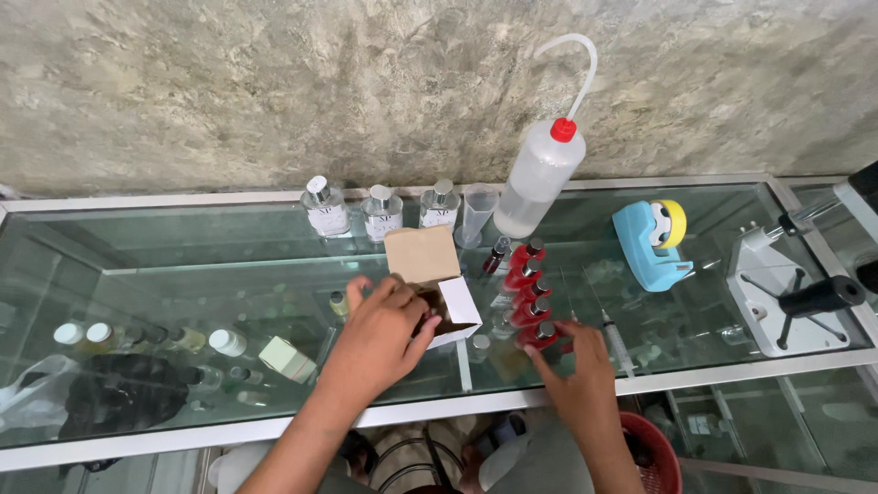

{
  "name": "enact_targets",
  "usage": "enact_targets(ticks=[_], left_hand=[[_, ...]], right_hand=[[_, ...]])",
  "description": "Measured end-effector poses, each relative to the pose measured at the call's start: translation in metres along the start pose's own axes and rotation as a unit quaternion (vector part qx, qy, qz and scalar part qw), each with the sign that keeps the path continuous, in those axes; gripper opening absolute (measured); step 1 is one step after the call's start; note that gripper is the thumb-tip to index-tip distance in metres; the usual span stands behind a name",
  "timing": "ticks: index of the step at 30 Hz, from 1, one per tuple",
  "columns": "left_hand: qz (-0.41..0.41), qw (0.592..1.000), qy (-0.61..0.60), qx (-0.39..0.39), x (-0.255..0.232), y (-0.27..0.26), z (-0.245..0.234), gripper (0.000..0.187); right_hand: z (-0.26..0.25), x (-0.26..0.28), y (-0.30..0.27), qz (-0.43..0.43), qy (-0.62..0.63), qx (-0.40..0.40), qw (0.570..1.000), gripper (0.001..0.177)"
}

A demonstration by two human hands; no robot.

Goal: The person uses a syringe to transfer liquid from a measuring cup into small glass bottles. They then use a squeeze bottle to add more liquid, cap the bottles, and place them into a cardboard box.

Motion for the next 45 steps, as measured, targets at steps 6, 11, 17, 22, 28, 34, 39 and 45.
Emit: enact_targets(ticks=[6,11,17,22,28,34,39,45], left_hand=[[0.078,0.996,0.020,-0.028,-0.014,0.003,-0.015,0.026],[0.137,0.989,0.046,0.019,-0.028,0.008,-0.023,0.058],[0.216,0.971,0.088,0.058,-0.031,0.029,-0.010,0.069],[0.194,0.978,0.009,0.082,-0.025,0.034,-0.016,0.064],[0.132,0.983,-0.084,0.093,0.006,0.022,-0.018,0.086],[0.015,0.982,-0.169,0.083,0.028,-0.011,-0.020,0.097],[-0.016,0.953,-0.301,0.030,0.033,-0.024,0.004,0.107],[0.016,0.936,-0.341,-0.086,0.037,-0.034,0.013,0.093]], right_hand=[[0.003,-0.014,-0.001,0.022,0.017,0.004,1.000,0.054],[-0.010,0.010,-0.017,-0.054,-0.022,-0.059,0.997,0.049],[-0.032,0.065,-0.018,0.028,0.292,-0.058,0.954,0.059],[-0.025,0.124,0.007,-0.023,0.327,-0.011,0.945,0.054],[-0.006,0.138,0.025,-0.005,0.293,0.003,0.956,0.037],[-0.003,0.162,0.037,-0.124,0.027,0.015,0.992,0.029],[0.027,0.187,0.048,-0.202,-0.141,0.031,0.969,0.031],[0.057,0.193,0.068,-0.135,-0.139,0.192,0.962,0.024]])
Point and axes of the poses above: each hand's wrist, its own y-axis towards the middle knuckle, its own z-axis out of the palm, x = y × z, the point moved 9 cm from there along y, towards the middle knuckle, and after that the axes turned 10 degrees about x, right-handed, at the moved point
